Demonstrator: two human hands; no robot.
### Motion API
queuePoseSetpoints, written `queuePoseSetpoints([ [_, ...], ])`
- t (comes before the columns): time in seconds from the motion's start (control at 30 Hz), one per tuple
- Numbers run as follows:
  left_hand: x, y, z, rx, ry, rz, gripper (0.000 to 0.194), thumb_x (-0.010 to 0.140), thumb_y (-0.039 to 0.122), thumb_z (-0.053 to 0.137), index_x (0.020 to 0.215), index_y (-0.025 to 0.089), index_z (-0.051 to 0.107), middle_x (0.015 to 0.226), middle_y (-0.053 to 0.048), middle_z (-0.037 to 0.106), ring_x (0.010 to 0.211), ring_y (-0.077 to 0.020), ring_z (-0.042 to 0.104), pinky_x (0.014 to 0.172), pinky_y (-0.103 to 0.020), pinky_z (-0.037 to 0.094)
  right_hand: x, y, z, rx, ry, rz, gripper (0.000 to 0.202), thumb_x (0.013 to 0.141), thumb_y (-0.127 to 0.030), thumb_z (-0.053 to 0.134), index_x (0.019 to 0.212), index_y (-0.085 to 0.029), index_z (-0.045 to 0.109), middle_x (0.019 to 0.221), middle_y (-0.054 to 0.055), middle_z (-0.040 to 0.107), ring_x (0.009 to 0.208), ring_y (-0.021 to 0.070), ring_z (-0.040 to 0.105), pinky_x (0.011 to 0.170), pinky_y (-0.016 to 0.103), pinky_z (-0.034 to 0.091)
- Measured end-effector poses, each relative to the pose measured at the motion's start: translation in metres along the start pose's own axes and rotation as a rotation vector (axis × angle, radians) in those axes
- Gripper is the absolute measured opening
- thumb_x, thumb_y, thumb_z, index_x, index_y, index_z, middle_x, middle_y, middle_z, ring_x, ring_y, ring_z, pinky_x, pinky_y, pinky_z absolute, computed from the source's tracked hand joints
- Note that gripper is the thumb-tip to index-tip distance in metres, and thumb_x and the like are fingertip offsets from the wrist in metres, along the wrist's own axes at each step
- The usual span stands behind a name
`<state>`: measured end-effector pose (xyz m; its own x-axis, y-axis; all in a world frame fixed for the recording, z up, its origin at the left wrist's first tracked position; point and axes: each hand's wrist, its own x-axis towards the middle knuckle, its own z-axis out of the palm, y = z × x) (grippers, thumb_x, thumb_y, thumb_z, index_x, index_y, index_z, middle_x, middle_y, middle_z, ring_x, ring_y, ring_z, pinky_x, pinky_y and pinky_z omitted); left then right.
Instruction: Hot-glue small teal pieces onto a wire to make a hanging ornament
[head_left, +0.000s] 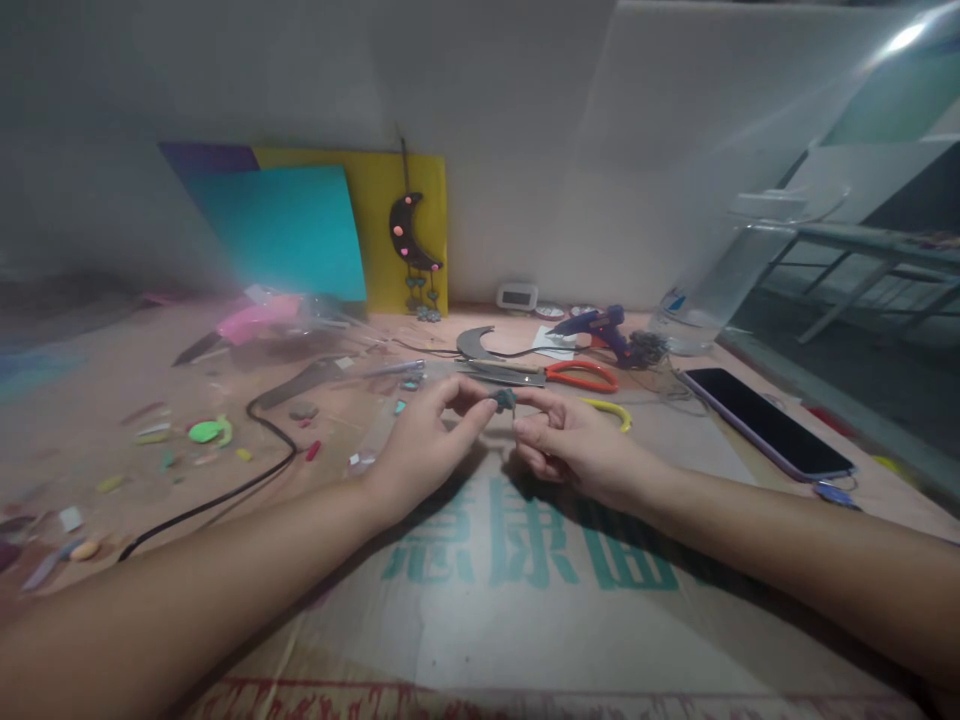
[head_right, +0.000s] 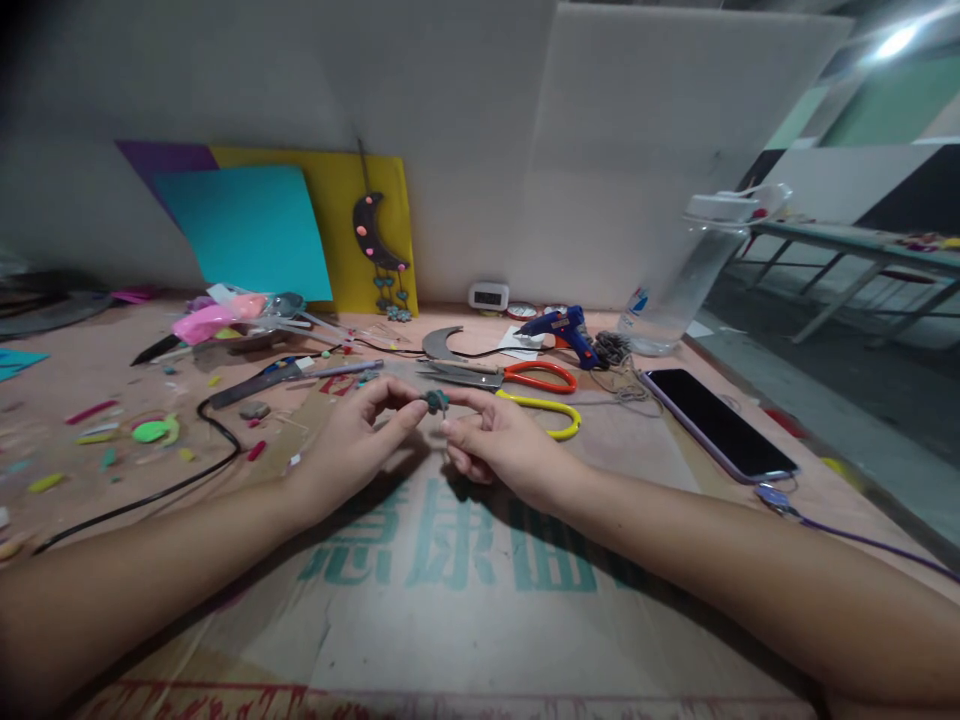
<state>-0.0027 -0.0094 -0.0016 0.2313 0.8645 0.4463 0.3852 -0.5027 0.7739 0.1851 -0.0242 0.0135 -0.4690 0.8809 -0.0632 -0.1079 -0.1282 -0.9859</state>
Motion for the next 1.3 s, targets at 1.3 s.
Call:
queuePoseSetpoints([
  [1.3, 0.003, 0.008, -0.001, -0.063, -0.088, -0.125, 0.014, 0.084, 0.032, 0.062, 0.083, 0.018, 0.064, 0.078, -0.001, 0.070, 0.071, -0.0156, 0.063, 0.067, -0.026, 0.048, 0.002, -0.001, -0.002, -0.292, 0.137, -0.114, 0.039, 0.085, -0.040, 0.062, 0.115, -0.021, 0.046, 0.065, -0.006, 0.059, 0.042, 0.0073, 0.050, 0.038, 0.018, 0.037],
])
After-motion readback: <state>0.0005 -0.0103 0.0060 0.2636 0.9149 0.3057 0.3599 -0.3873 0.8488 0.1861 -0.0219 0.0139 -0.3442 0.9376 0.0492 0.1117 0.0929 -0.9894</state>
